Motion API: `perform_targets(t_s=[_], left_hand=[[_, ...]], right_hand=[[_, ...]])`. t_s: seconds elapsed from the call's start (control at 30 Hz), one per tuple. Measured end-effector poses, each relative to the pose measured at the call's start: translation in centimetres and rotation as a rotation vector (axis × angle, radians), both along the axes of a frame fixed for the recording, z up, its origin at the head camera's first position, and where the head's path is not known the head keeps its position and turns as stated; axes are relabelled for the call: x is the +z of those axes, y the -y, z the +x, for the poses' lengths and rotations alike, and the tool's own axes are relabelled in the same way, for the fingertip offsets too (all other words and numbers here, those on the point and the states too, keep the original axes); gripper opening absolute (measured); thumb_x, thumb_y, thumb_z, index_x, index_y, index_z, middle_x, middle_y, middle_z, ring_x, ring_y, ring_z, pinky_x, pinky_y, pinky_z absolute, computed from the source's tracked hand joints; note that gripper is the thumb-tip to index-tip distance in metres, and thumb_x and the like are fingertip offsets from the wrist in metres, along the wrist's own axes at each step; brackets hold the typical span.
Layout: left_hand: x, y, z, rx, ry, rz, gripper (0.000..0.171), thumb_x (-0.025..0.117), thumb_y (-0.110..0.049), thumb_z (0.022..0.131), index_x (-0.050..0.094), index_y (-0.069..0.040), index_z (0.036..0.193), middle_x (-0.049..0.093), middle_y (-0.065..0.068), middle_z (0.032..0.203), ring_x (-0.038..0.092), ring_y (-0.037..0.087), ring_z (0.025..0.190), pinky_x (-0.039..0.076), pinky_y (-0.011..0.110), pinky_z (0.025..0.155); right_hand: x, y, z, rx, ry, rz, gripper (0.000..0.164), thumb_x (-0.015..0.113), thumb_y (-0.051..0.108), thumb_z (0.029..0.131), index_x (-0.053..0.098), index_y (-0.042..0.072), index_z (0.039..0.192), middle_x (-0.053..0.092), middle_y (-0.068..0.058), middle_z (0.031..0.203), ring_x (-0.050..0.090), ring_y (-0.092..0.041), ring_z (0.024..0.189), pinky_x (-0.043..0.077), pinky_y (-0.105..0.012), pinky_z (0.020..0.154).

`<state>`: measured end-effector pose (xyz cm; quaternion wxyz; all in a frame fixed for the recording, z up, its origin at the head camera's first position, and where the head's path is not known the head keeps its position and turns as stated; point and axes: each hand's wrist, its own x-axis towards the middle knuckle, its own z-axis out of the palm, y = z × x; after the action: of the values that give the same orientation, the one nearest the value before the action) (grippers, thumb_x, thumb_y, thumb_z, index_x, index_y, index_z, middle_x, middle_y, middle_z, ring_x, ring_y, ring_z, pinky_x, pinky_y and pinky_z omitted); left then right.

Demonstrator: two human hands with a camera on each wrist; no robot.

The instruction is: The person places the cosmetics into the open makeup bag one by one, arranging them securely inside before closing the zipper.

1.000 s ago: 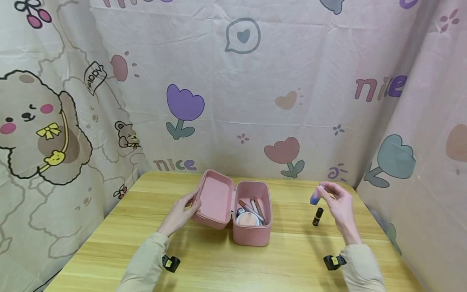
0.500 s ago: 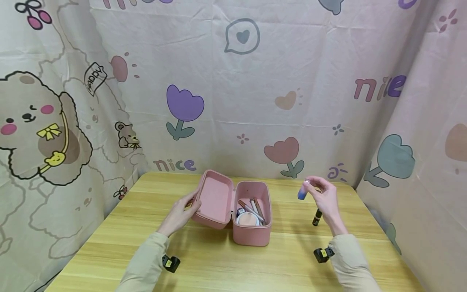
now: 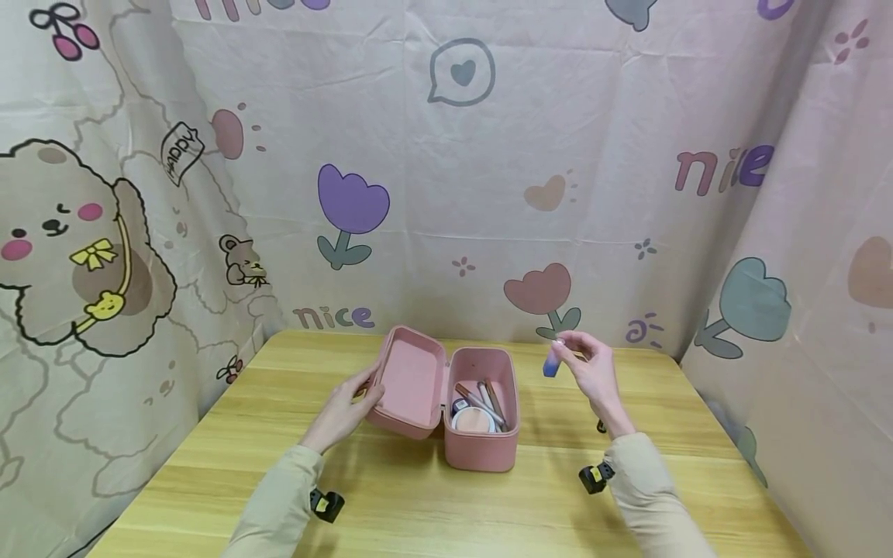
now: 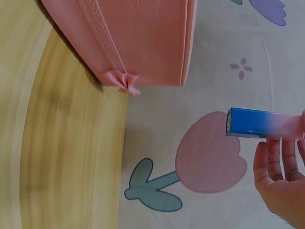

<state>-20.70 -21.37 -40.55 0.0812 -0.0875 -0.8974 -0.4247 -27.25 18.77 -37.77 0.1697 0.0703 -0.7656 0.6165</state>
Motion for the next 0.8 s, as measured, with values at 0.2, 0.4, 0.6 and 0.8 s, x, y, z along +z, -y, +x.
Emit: perform_targets(t_s=[0.2,0.4,0.6,0.8], left_hand=[[0.0,0.0,0.1,0.006,0.005,-0.003,0.056,0.053,-0.027,0.104,0.039,-0.004,0.154,0.048,0.026,0.151,0.051,0.044,0.136,0.04,0.055,0.117],[0.0,0.0,0.0,0.008,0.006,-0.003,0.056,0.054,-0.026,0.104,0.039,-0.005,0.154,0.048,0.025,0.151,0.051,0.044,0.136,0.04,0.056,0.117],[-0.1,0.0,0.0,0.003,-0.001,-0.007,0.056,0.053,-0.026,0.104,0.04,-0.004,0.154,0.051,0.026,0.148,0.053,0.044,0.135,0.042,0.055,0.115],[-0.1,0.0,0.0,-0.002,-0.003,-0.008,0.056,0.053,-0.026,0.104,0.039,-0.004,0.154,0.049,0.027,0.15,0.052,0.044,0.135,0.04,0.056,0.116]], right_hand=[[0.1,1.3,-0.5,0.024,-0.025,0.003,0.028,0.073,0.015,0.093,0.068,-0.004,0.113,0.072,0.01,0.093,0.063,0.001,0.088,0.049,-0.013,0.081],[0.2,2.6,-1.1,0.047,-0.037,0.04,0.03,0.072,0.016,0.093,0.069,-0.005,0.114,0.074,-0.015,0.105,0.063,0.002,0.084,0.049,-0.012,0.078],[0.2,3.4,-1.8,0.079,-0.055,0.049,0.027,0.074,0.012,0.092,0.069,-0.006,0.112,0.074,-0.011,0.095,0.062,0.001,0.079,0.049,-0.013,0.073],[0.0,4.0,-2.4,0.095,-0.067,0.097,0.025,0.072,0.008,0.092,0.069,-0.008,0.11,0.074,-0.022,0.099,0.062,0.003,0.077,0.05,-0.012,0.071]])
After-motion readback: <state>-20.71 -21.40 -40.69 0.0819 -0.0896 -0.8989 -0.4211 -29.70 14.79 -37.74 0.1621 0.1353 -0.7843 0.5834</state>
